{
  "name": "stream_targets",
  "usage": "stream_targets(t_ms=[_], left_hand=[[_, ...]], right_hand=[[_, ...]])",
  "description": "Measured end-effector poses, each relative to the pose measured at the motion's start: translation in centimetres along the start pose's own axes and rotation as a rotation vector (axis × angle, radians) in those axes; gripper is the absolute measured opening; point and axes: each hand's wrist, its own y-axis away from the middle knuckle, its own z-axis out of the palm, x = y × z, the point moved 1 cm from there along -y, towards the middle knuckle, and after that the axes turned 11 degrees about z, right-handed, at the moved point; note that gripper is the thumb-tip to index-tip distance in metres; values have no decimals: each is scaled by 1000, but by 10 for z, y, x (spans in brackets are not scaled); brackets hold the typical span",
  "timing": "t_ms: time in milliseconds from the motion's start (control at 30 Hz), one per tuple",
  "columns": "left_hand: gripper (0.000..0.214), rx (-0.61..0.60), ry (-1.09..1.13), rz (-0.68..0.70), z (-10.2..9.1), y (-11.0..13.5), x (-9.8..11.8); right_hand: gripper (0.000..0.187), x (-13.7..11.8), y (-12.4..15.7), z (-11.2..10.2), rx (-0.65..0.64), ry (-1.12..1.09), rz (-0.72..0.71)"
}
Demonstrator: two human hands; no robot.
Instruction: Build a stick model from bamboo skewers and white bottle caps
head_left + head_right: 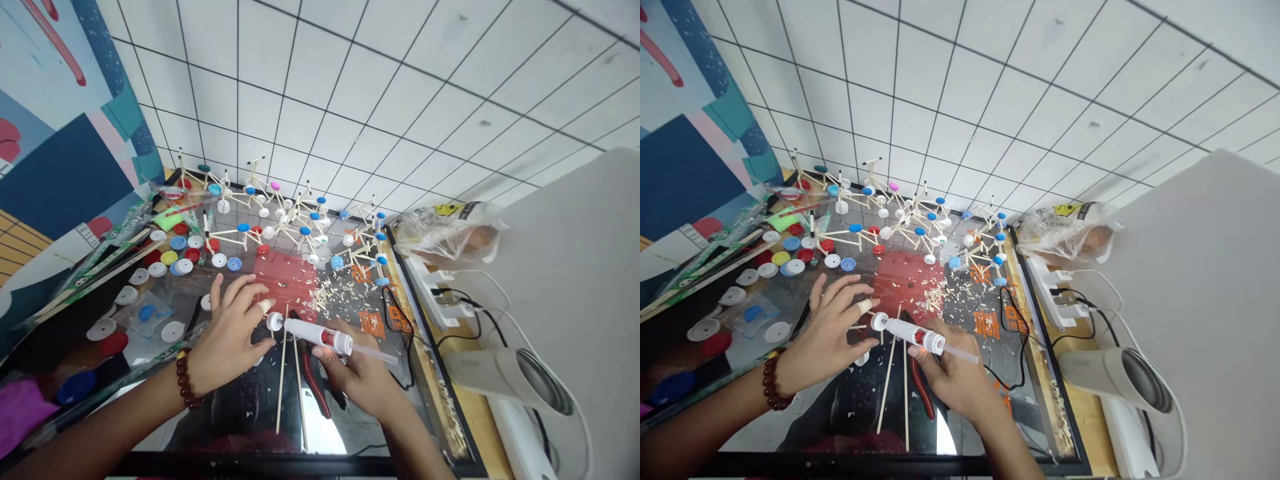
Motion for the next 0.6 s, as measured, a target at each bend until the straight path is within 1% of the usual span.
stream_targets(t_ms=[100, 167, 300, 367, 500, 600], left_hand=[[18, -9, 22, 27, 8, -6, 4], [10, 4, 25, 49, 10, -9, 6], [13, 34, 5, 54, 10, -12, 11], [13, 49, -12, 44, 9, -13, 10], [12, 109, -73, 11, 3, -15, -6], [14, 145, -58, -12, 1, -14, -21]], right_hand=[[30, 0, 5, -4, -3, 9, -5], [31, 1, 6, -6, -4, 4, 0], [31, 2, 7, -7, 11, 9, -8], [30, 3, 8, -7, 15, -5, -8], [27, 12, 10, -11, 31, -157, 14], [25, 29, 10, -16, 91, -250, 64]])
